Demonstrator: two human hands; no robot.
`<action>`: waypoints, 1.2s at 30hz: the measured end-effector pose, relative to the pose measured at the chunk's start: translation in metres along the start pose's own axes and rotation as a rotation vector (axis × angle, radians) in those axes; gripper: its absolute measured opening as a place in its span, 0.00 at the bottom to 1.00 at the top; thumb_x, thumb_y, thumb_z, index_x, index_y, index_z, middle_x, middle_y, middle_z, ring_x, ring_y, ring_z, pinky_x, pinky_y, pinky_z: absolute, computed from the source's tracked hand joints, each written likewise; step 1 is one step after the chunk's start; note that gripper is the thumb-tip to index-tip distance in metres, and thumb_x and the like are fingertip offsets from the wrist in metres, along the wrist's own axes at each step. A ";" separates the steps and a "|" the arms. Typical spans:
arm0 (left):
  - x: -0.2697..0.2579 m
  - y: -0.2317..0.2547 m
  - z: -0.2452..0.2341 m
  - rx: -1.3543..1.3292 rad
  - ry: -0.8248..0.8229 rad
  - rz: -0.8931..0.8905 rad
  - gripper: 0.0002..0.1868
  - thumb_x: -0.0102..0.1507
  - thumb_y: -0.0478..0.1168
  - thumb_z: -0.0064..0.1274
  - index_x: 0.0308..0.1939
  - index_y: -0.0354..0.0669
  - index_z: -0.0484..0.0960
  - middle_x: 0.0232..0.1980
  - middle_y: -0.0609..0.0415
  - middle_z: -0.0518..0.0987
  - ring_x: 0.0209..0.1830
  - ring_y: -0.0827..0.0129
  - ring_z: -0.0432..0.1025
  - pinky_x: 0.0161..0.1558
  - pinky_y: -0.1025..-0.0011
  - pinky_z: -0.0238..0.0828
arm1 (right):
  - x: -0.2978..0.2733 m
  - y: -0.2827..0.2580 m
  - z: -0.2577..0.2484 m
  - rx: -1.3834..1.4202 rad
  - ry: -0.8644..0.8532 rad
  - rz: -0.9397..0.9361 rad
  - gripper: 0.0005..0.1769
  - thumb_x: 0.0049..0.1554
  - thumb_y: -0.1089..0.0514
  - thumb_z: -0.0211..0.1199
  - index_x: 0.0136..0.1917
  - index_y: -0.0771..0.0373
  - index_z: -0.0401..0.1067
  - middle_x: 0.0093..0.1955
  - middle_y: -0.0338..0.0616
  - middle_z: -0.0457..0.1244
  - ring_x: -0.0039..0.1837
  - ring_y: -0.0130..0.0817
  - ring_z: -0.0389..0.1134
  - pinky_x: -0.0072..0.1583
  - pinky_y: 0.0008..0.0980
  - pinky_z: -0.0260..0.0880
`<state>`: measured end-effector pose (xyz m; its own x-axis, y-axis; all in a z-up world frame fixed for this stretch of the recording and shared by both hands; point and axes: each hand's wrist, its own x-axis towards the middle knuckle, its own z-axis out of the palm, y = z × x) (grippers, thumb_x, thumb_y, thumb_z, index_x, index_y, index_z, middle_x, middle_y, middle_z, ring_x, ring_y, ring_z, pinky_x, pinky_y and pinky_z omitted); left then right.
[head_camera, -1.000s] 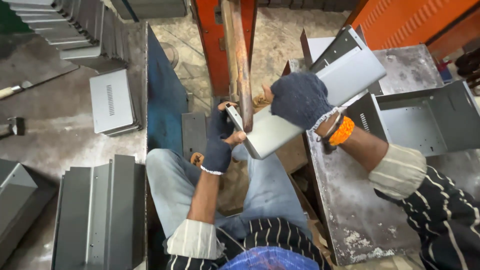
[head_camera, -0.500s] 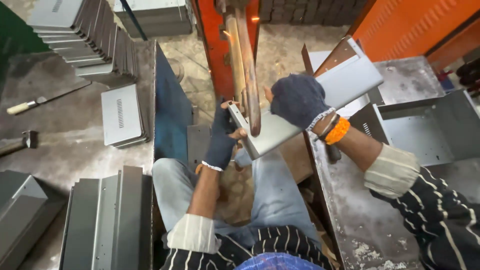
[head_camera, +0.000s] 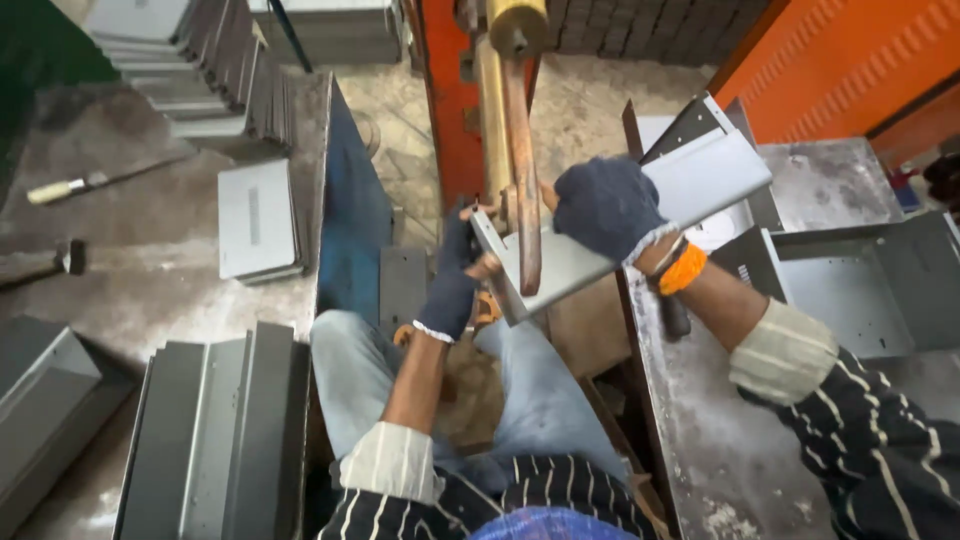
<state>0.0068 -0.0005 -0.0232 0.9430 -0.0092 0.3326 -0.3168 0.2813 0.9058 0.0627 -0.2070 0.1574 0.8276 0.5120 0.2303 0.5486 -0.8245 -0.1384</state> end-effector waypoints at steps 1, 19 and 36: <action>0.000 -0.005 -0.002 -0.101 -0.001 -0.044 0.37 0.61 0.52 0.60 0.71 0.48 0.67 0.67 0.59 0.68 0.66 0.69 0.65 0.67 0.68 0.63 | 0.000 0.003 0.004 0.001 0.033 -0.021 0.25 0.60 0.45 0.61 0.27 0.61 0.77 0.26 0.56 0.64 0.31 0.55 0.68 0.41 0.51 0.70; -0.063 0.037 -0.004 -0.148 0.080 -0.148 0.48 0.71 0.74 0.20 0.69 0.38 0.76 0.56 0.53 0.75 0.47 0.69 0.62 0.54 0.69 0.59 | -0.077 -0.040 -0.027 0.060 0.031 0.008 0.23 0.59 0.44 0.62 0.29 0.59 0.77 0.27 0.54 0.65 0.32 0.52 0.68 0.41 0.49 0.68; -0.121 0.007 -0.056 0.135 0.492 -0.122 0.25 0.73 0.53 0.51 0.46 0.28 0.73 0.44 0.50 0.75 0.45 0.71 0.68 0.47 0.65 0.67 | -0.181 0.028 0.098 1.499 0.264 0.375 0.24 0.72 0.47 0.58 0.43 0.70 0.71 0.35 0.38 0.62 0.39 0.26 0.62 0.40 0.31 0.58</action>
<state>-0.1041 0.0563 -0.0715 0.9000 0.4265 0.0899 -0.1819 0.1801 0.9667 -0.0600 -0.2990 0.0180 0.9834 0.1527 0.0979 0.0709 0.1734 -0.9823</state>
